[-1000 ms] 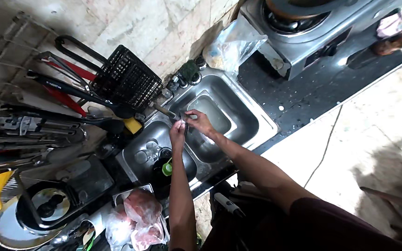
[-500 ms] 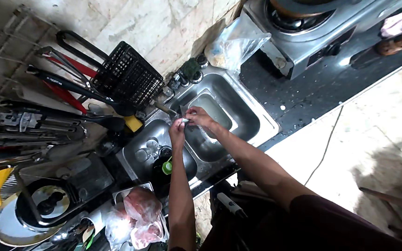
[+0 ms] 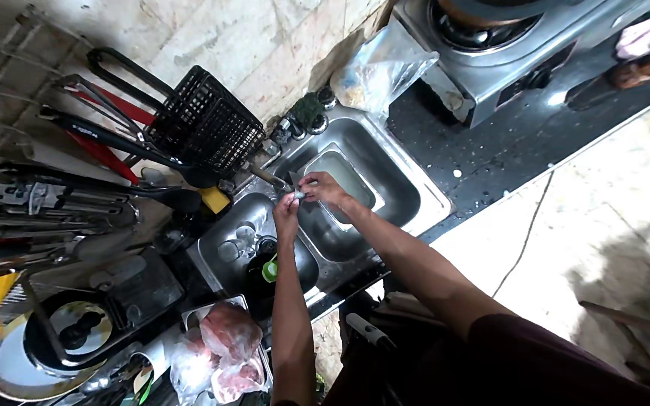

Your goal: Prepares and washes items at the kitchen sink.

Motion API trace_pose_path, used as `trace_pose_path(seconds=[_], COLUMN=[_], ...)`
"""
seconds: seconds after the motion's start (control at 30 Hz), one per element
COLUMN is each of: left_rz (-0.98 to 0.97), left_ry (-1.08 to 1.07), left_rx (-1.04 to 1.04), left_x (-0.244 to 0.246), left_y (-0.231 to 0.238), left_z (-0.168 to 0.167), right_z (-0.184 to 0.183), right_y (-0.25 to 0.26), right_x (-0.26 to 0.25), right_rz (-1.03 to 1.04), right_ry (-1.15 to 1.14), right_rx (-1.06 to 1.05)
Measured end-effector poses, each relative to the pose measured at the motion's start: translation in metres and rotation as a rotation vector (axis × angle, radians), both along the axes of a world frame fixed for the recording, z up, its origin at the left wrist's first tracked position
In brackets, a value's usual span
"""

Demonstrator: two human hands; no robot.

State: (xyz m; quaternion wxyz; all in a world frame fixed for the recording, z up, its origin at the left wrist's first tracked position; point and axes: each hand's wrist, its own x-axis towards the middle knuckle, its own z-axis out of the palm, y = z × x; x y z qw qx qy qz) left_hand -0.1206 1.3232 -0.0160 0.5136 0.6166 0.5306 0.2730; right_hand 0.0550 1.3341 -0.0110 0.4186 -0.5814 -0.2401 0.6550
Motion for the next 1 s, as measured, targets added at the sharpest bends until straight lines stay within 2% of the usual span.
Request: trace_pose_path(seconds=[0.23,0.5,1.0], left_rz=[0.011,0.053,0.076], left_ry=[-0.044,-0.066,-0.068], left_rx=[-0.002,-0.018,-0.017], left_x=[0.003,0.004,0.005], left_y=[0.0,-0.002,-0.002], left_z=[-0.004,-0.006,-0.008], right_z=[0.003,-0.005,0.0], right_y=[0.003,0.006,0.013], right_x=[0.002,0.005,0.003], right_rz=[0.028,0.08,0.078], right_ry=[-0.017,-0.04,-0.149], right_rx=[-0.027,0.061,0.051])
